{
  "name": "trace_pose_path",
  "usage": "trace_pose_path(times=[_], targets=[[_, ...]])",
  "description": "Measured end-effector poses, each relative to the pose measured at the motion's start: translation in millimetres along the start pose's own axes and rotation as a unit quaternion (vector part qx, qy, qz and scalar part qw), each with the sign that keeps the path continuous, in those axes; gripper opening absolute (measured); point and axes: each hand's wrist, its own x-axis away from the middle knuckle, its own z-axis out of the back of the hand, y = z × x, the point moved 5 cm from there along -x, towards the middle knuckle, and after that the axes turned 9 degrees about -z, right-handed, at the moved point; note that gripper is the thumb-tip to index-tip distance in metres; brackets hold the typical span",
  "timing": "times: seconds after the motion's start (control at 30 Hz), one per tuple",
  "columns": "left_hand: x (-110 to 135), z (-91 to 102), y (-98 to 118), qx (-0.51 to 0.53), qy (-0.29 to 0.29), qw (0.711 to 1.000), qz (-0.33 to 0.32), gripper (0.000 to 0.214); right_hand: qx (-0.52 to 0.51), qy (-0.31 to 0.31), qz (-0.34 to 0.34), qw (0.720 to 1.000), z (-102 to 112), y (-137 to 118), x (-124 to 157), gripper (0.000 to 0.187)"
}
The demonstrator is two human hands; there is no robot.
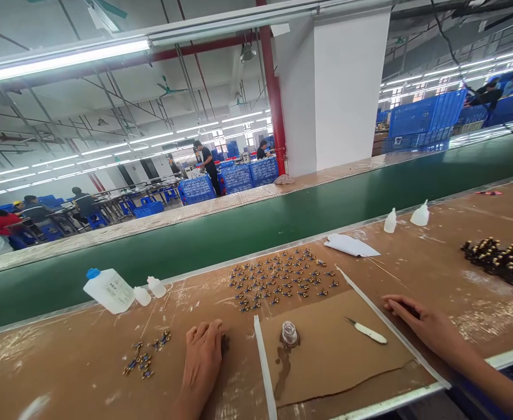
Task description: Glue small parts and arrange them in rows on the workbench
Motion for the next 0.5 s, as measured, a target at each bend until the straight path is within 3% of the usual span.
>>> trace_pose_path(times=[0.1, 0.2, 0.37, 0.5], targets=[[0.7, -2.5, -12.0, 0.120, 0.006, 0.987, 0.109, 0.029, 0.002, 0.003, -0.007, 1.000, -0.4, 1.4, 0.3, 0.045], [4.4, -8.3, -24.8, 0.250, 0.016, 0.946, 0.206, 0.033, -0.002, 0.004, -0.010, 1.000, -0.9, 1.2, 0.2, 0.047], [9.3, -3.6, -34.9, 0.332, 0.081, 0.898, 0.276, 0.040, -0.017, 0.018, 0.001, 1.000, 3.2, -4.0, 1.6, 0.046], [15.2, 0.0, -31.6, 0.399, 0.082, 0.839, 0.360, 0.049, -0.021, 0.054, 0.021, 0.998, 9.9, -12.6, 6.7, 0.042]])
